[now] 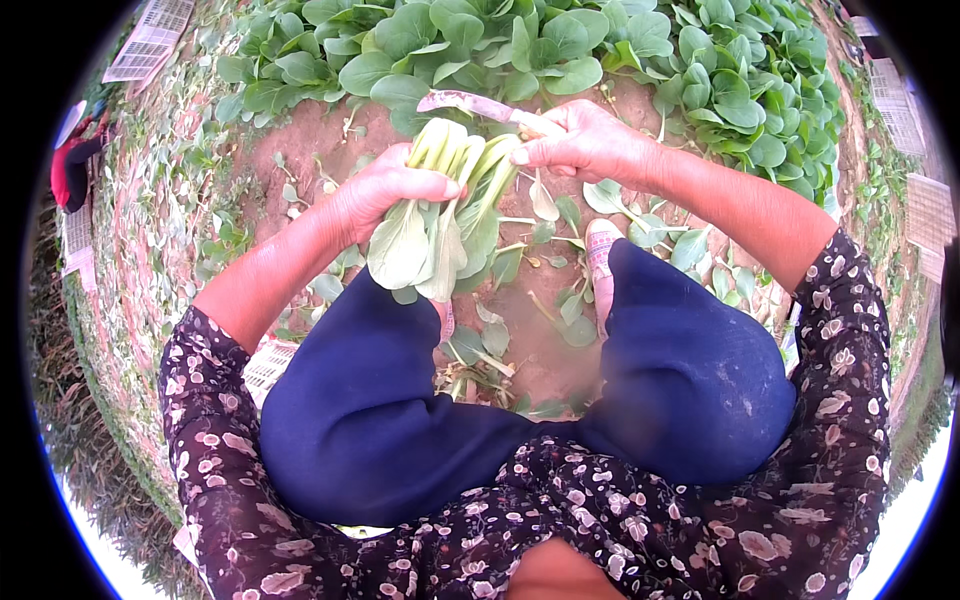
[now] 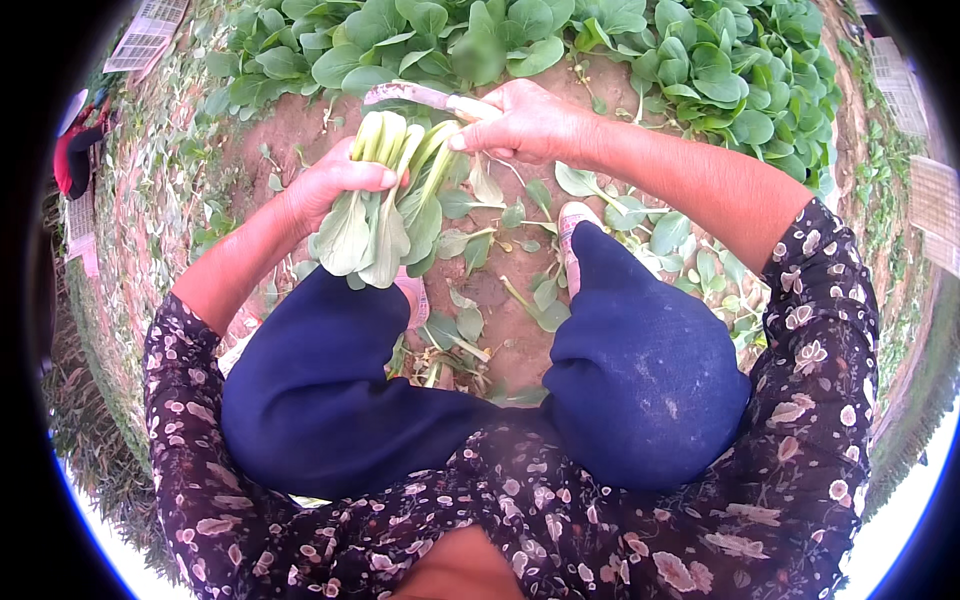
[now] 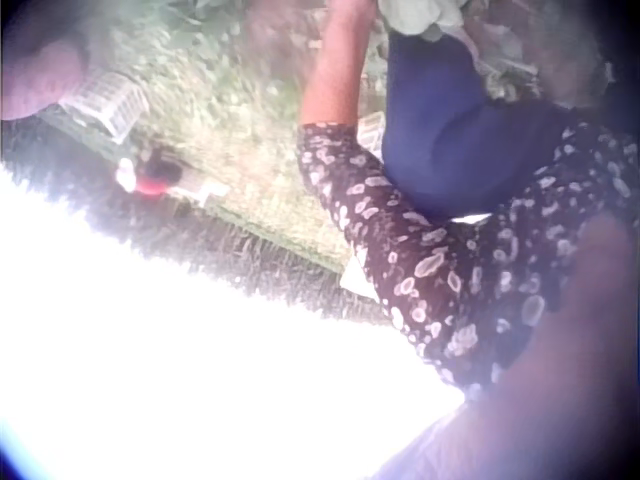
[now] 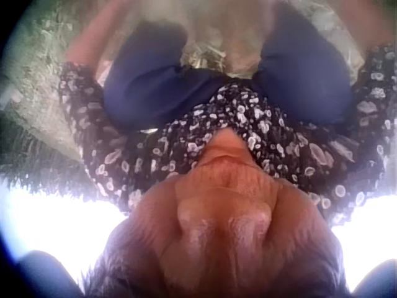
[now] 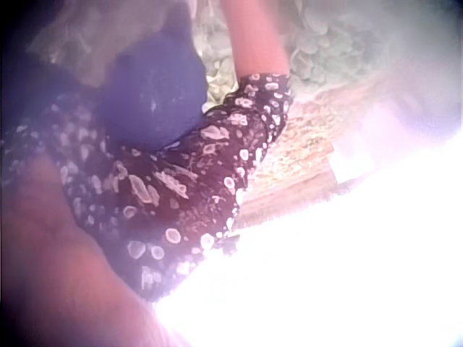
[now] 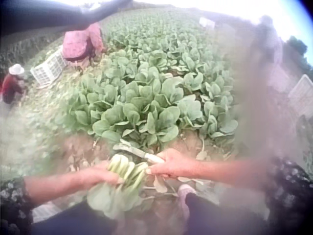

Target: The person harvests leafy green vegetables from a field using a knife. They cut the stems of the vegetables, gather them into bunches, and place them into a white plastic crate. The person repeats this process, filling the crate with harvested vegetables.

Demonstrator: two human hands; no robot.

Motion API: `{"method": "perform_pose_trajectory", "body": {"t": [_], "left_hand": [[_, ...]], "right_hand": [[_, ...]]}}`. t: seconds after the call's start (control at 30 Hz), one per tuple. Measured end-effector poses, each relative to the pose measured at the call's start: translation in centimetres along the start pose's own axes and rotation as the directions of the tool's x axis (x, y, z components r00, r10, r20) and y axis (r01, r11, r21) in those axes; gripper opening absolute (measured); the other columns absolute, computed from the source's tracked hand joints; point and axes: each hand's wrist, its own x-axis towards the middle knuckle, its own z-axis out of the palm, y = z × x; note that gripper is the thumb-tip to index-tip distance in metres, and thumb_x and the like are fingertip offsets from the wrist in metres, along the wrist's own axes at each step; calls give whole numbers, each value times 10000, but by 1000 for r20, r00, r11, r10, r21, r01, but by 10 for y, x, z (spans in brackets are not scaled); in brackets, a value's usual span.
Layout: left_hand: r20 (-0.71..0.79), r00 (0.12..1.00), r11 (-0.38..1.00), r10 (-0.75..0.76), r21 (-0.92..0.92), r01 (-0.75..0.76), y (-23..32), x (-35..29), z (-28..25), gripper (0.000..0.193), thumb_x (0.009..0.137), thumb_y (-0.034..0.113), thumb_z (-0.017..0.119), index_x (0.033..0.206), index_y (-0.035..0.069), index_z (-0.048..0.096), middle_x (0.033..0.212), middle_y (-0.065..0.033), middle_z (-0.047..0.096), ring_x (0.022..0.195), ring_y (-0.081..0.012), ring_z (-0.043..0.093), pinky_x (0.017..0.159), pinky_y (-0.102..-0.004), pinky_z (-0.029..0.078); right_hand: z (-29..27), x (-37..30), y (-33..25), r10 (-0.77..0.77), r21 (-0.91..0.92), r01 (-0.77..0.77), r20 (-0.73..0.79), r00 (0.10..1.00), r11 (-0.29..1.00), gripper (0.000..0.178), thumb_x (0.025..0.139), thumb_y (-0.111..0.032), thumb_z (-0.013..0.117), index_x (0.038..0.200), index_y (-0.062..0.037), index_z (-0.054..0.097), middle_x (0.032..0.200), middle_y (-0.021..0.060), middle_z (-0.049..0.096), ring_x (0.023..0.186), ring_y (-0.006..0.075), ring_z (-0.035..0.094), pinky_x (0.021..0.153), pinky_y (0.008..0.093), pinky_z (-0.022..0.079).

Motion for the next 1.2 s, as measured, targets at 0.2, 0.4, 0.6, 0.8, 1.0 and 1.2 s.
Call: {"method": "perform_pose_trajectory", "body": {"t": [0.2, 0.4, 0.6, 0.8, 1.0, 1.2], "left_hand": [[23, 996, 989, -91, -116, 93, -48, 47, -14, 328, 812, 256, 692, 1035, 29, 612, 930, -53, 625, 815, -150, 614, 764, -329, 540], [16, 995, 934, -98, -345, 97, -75, 77, 2, 375, 819, 239, 677, 1109, 19, 588, 970, -73, 624, 868, -168, 615, 813, -307, 519], [47, 982, 902, -183, -388, 187, -80, 100, 23, 383, 822, 172, 680, 1160, 20, 580, 993, -71, 635, 903, -166, 638, 836, -324, 540], [-157, 988, 995, -1, -101, -15, -62, 93, 26, 480, 820, 112, 740, 1271, 30, 596, 1159, -62, 660, 981, -148, 644, 917, -317, 522], [-7, 1000, 999, 16, 51, -15, -83, 112, 37, 518, 752, 181, 873, 1189, 45, 630, 1050, -6, 670, 950, -108, 632, 861, -296, 522], [80, 986, 752, 147, 638, -164, -66, 130, 51, 331, 692, 163, 830, 971, 35, 707, 832, -76, 712, 814, -175, 694, 791, -330, 553]], "right_hand": [[-4, 3, 83, -68, 494, 72, -25, 997, 866, 236, 868, -236, 749, 843, -86, 568, 591, -76, 446, 440, 13, 332, 402, 213, 220], [-9, -1, 124, -77, 489, 218, -292, 953, 845, 501, 811, -232, 814, 1235, -63, 607, 833, -72, 527, 670, 8, 424, 562, 186, 316], [-2, 9, 123, 72, 635, 84, -216, 974, 768, 314, 817, -246, 809, 1003, -64, 633, 847, -54, 561, 688, 19, 455, 599, 189, 358], [5, 9, 126, -85, 318, 229, -409, 909, 920, 277, 833, -233, 786, 949, -51, 613, 877, -24, 568, 811, 66, 542, 741, 251, 461], [19, 19, 116, -83, 438, 248, -362, 929, 864, 277, 880, -272, 756, 949, -53, 601, 842, -32, 559, 782, 52, 531, 711, 240, 467], [5, -3, 170, 18, 325, 177, -518, 855, 929, 334, 974, -358, 622, 928, -28, 604, 789, 1, 577, 686, 96, 504, 637, 304, 456]]}}
